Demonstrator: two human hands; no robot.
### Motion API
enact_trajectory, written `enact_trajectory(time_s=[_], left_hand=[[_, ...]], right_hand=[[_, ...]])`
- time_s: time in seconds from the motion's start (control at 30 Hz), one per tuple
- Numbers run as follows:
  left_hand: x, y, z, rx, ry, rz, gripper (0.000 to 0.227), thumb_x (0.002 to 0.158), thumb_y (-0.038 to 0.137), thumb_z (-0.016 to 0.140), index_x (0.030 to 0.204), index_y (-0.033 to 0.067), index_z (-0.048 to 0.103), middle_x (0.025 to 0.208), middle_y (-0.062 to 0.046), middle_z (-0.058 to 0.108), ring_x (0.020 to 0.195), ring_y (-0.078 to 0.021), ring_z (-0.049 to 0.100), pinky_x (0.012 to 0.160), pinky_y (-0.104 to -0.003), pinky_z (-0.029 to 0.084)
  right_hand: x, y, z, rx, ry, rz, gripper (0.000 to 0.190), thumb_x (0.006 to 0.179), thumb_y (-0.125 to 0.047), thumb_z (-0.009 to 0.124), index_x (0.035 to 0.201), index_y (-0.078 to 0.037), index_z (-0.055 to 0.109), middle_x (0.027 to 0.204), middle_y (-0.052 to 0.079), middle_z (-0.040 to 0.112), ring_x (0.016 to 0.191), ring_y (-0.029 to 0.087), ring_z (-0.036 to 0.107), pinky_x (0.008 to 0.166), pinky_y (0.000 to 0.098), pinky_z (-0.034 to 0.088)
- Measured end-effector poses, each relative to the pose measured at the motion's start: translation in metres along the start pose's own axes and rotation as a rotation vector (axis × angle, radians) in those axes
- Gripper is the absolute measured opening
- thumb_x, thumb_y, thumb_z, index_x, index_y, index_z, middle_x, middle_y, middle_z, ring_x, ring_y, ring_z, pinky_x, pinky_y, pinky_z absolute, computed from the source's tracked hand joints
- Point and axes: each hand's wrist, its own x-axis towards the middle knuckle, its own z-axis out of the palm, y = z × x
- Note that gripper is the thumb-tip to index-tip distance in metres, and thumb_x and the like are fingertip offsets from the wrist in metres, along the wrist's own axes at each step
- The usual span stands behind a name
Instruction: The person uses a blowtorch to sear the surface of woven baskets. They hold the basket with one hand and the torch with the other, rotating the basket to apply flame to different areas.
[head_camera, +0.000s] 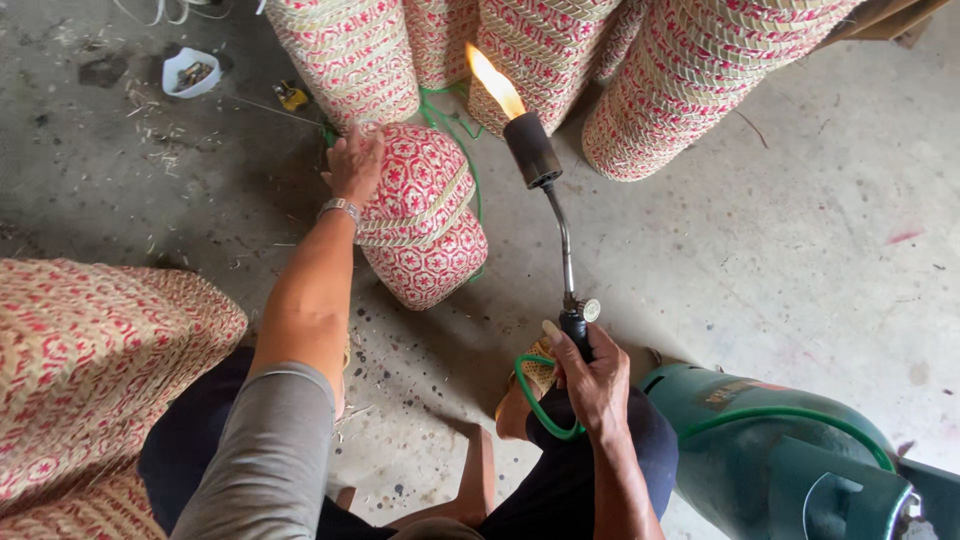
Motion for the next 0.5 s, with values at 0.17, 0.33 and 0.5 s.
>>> enact_trajectory(time_s=[0.17,0.33,0.5], left_hand=[[0.041,-0.02,0.02,-0.395,0.053,-0.01,0.074,0.099,0.042,0.078,0.146,-0.0029,0.043,0.13,-0.03,0.056,0.119,-0.0502,0.052,0.103,-0.063,0.037],[0.041,-0.007,0.02,-0.863,0.111,-0.056,0.038,0.085,0.02,0.074,0.118,0.0017,0.064,0.107,-0.015,0.071,0.091,-0.0263,0.067,0.082,-0.041,0.054],[0.029,0.003,0.018,-0.732,0.337,-0.103,0.022,0.108,0.018,0.058,0.102,0.002,0.071,0.091,-0.011,0.074,0.082,-0.0196,0.068,0.079,-0.036,0.054]], right_hand=[[0.004,0.005,0.0,-0.015,-0.005,0.071,0.025,0.091,-0.028,0.073,0.09,-0.003,0.071,0.057,0.002,0.06,0.049,0.008,0.055,0.046,0.0272,0.045],[0.007,0.006,0.003,-0.046,-0.015,0.082,0.026,0.093,-0.027,0.072,0.091,-0.001,0.071,0.058,0.003,0.062,0.05,0.009,0.055,0.047,0.0272,0.045],[0.009,0.006,0.006,-0.011,-0.019,0.073,0.024,0.093,-0.025,0.072,0.091,-0.001,0.071,0.059,0.002,0.062,0.05,0.008,0.055,0.047,0.0268,0.045]])
